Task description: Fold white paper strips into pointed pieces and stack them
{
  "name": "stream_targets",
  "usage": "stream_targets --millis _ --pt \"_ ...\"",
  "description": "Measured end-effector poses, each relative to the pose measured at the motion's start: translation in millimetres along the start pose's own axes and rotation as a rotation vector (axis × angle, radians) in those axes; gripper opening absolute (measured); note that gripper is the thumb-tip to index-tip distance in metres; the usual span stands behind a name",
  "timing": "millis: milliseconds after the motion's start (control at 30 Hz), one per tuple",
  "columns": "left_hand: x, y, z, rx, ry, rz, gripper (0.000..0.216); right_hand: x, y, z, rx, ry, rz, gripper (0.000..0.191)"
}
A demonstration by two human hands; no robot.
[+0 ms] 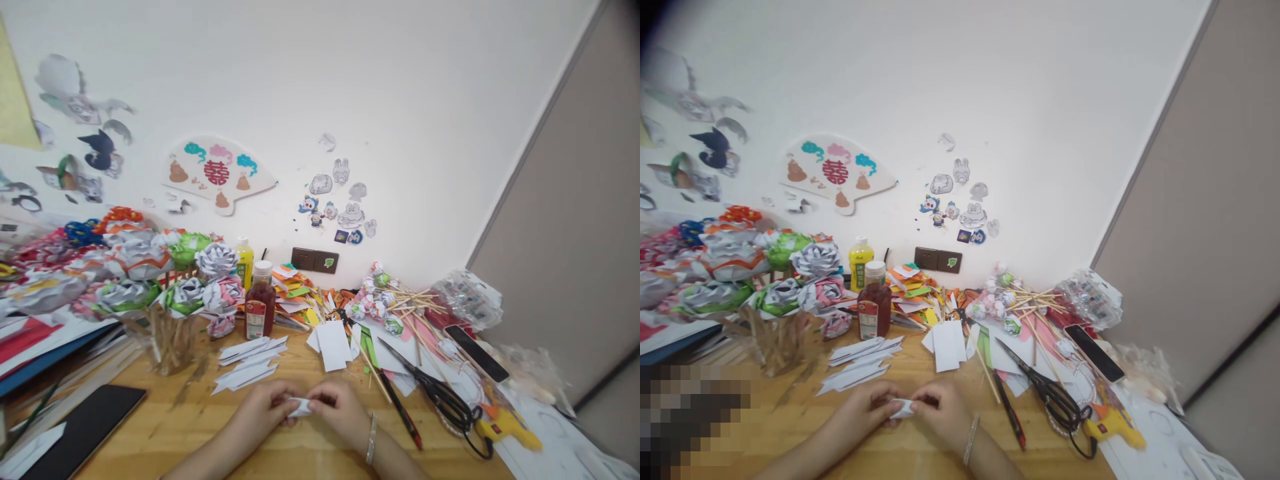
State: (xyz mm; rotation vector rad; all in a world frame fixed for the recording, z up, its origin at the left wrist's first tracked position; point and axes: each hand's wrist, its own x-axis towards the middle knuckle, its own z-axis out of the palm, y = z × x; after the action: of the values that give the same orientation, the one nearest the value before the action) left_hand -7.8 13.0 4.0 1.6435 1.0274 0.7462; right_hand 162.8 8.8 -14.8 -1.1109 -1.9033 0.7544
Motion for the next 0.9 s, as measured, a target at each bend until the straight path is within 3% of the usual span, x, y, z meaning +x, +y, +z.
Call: stream_targets --millis 500,900 --pt "2.3 0.1 2.8 -0.063 0.015 -0.064 0.025 0.5 3.5 1.0 -0.028 0.031 -0.031 0.014" --pt "-0.6 2.0 5.9 0.05 0.009 0.014 0.026 -0.9 -0.6 0.4 -0.048 -0.009 0.003 0.015"
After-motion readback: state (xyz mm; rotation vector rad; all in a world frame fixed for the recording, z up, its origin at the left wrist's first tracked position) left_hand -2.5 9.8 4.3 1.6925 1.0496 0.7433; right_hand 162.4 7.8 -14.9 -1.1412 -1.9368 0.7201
